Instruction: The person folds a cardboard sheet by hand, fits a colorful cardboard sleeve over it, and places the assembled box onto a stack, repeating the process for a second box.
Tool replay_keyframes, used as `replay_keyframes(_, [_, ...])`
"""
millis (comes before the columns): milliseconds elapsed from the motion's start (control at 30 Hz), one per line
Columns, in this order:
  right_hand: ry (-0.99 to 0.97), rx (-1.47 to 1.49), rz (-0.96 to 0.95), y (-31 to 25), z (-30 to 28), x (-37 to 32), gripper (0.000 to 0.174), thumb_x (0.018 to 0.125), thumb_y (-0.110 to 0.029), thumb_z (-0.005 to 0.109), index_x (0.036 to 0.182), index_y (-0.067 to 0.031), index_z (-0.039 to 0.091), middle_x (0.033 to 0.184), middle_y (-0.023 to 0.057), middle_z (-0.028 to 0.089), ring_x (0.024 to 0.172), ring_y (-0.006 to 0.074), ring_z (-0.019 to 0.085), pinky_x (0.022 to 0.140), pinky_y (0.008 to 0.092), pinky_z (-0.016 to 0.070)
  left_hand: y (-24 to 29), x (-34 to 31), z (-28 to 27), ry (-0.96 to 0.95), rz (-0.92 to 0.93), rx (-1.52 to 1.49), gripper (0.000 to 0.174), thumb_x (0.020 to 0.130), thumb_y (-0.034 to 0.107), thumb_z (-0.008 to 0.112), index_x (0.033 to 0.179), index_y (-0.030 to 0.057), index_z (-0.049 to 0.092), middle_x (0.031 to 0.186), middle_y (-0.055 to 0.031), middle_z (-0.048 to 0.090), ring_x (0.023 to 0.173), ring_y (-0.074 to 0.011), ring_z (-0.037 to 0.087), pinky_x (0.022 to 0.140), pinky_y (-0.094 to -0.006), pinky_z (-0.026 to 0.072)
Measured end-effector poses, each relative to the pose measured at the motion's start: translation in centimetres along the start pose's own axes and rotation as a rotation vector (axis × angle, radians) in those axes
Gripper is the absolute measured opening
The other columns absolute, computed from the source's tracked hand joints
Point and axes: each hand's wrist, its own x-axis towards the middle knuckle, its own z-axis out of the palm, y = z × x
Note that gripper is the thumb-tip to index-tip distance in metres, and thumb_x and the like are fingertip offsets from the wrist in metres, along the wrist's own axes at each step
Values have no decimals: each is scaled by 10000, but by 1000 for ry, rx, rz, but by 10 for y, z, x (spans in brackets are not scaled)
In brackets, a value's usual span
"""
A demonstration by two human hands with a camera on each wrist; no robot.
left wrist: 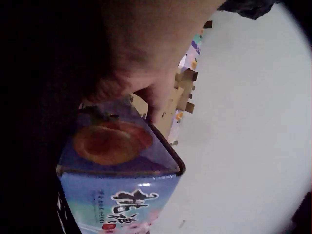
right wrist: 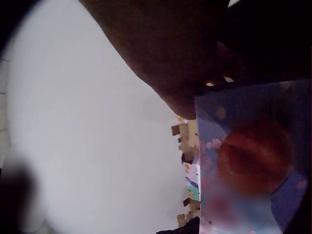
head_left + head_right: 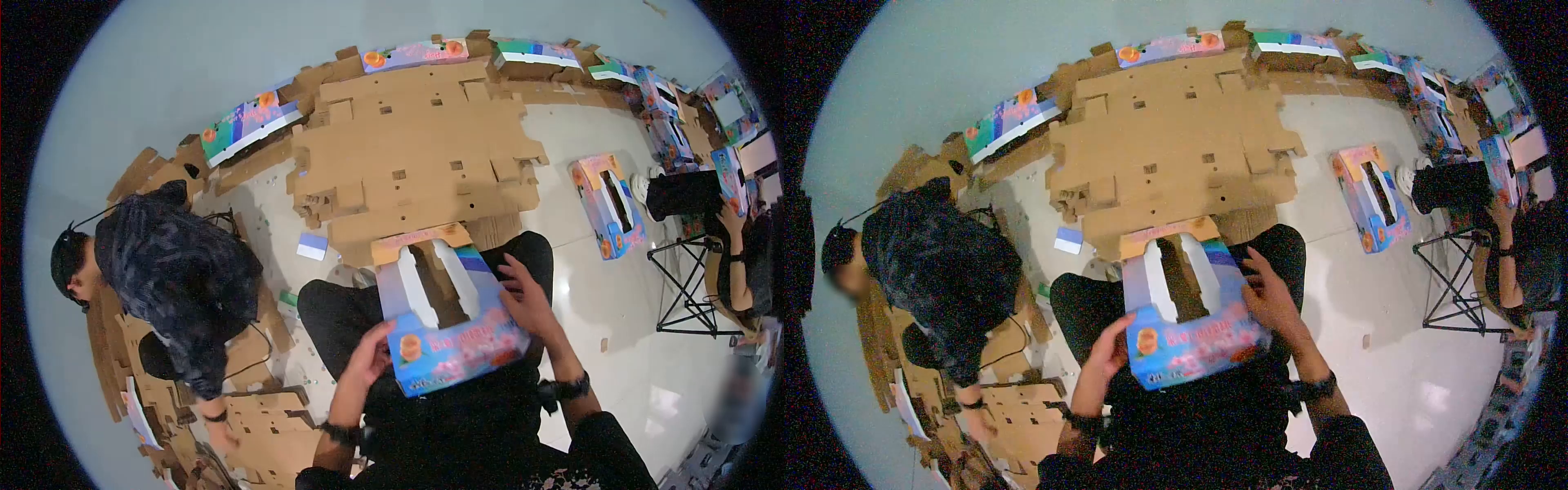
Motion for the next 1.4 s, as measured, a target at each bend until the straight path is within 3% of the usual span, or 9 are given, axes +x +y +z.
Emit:
replay_keyframes(100, [219, -585, -356, -61, -29, -49, 685, 876, -25, 660, 1515, -66, 416, 1415, 173, 571, 1200, 344, 608, 1045, 413, 480, -26, -35, 42, 114, 240, -44, 756, 915, 193, 754, 1513, 46, 316, 1381, -175, 537, 1255, -288, 560, 1082, -472, 464])
replay_keyframes(300, [33, -493, -138, -124, -20, -97, 1022, 781, -407, 840, 1512, 79, 317, 1376, 298, 533, 1299, 448, 511, 1149, 534, 343, -54, -33, 151, -137, 840, 320, 1110, 819, 41, 805, 1568, 157, -6, 1532, -171, 228, 1388, -342, 376, 1146, -505, 384])
replay_keyframes(433, [330, -516, -45, -79, -46, -67, 1178, 648, -431, 923, 1505, 77, 294, 1376, 302, 491, 1294, 460, 485, 1110, 519, 397, -78, 30, 218, -299, 1070, 498, 1304, 753, 188, 902, 1556, 24, -114, 1572, -275, 158, 1509, -390, 175, 1192, -526, 276])
replay_keyframes(667, [739, -624, -43, 109, -178, 13, 1023, 654, -278, 909, 1481, 49, 403, 1436, 297, 470, 1365, 432, 433, 1161, 481, 347, -40, 78, 192, -552, 815, 897, 688, 876, 155, 796, 1453, 25, 445, 1399, -148, 578, 1292, -276, 562, 1087, -419, 464])
replay_keyframes(967, [709, -1246, 310, 238, -378, 128, 1067, 648, -508, 877, 1497, -34, 435, 1392, 275, 534, 1318, 446, 468, 1134, 576, 304, 50, 30, -28, 374, 875, 936, 297, 977, 44, 632, 1265, 18, 564, 1138, -91, 672, 1004, -172, 647, 926, -318, 516])
replay_keyframes(1100, [670, -1034, 306, 192, -338, 187, 928, 753, -482, 838, 1425, 52, 483, 1389, 303, 544, 1305, 424, 518, 1097, 491, 406, 29, 18, -82, 513, 836, 854, 236, 976, 38, 618, 1211, 26, 592, 1099, -79, 666, 995, -178, 632, 916, -324, 504])
replay_keyframes(1167, [545, -837, -102, 211, -288, 227, 1029, 768, -384, 855, 1546, 8, 306, 1521, 268, 432, 1387, 375, 453, 1117, 452, 402, 26, 22, -79, 567, 926, 966, 215, 946, 24, 630, 1160, 29, 618, 1068, -91, 663, 985, -212, 629, 902, -345, 501])
replay_keyframes(1267, [289, -356, 152, 215, -180, 267, 869, 864, -428, 771, 1461, 81, 399, 1424, 260, 548, 1263, 378, 579, 1041, 450, 482, 34, 28, -41, 606, 1042, 1467, 200, 846, 3, 664, 1042, 39, 660, 996, -137, 649, 943, -319, 605, 851, -412, 483])
replay_keyframes(1400, [252, -714, 98, 200, -95, 291, 754, 898, -395, 712, 1447, 21, 405, 1270, 250, 631, 1057, 403, 678, 917, 461, 551, 33, 29, -51, 578, 930, 1289, 184, 849, 20, 671, 1025, 74, 671, 995, -122, 665, 940, -331, 600, 875, -423, 457])
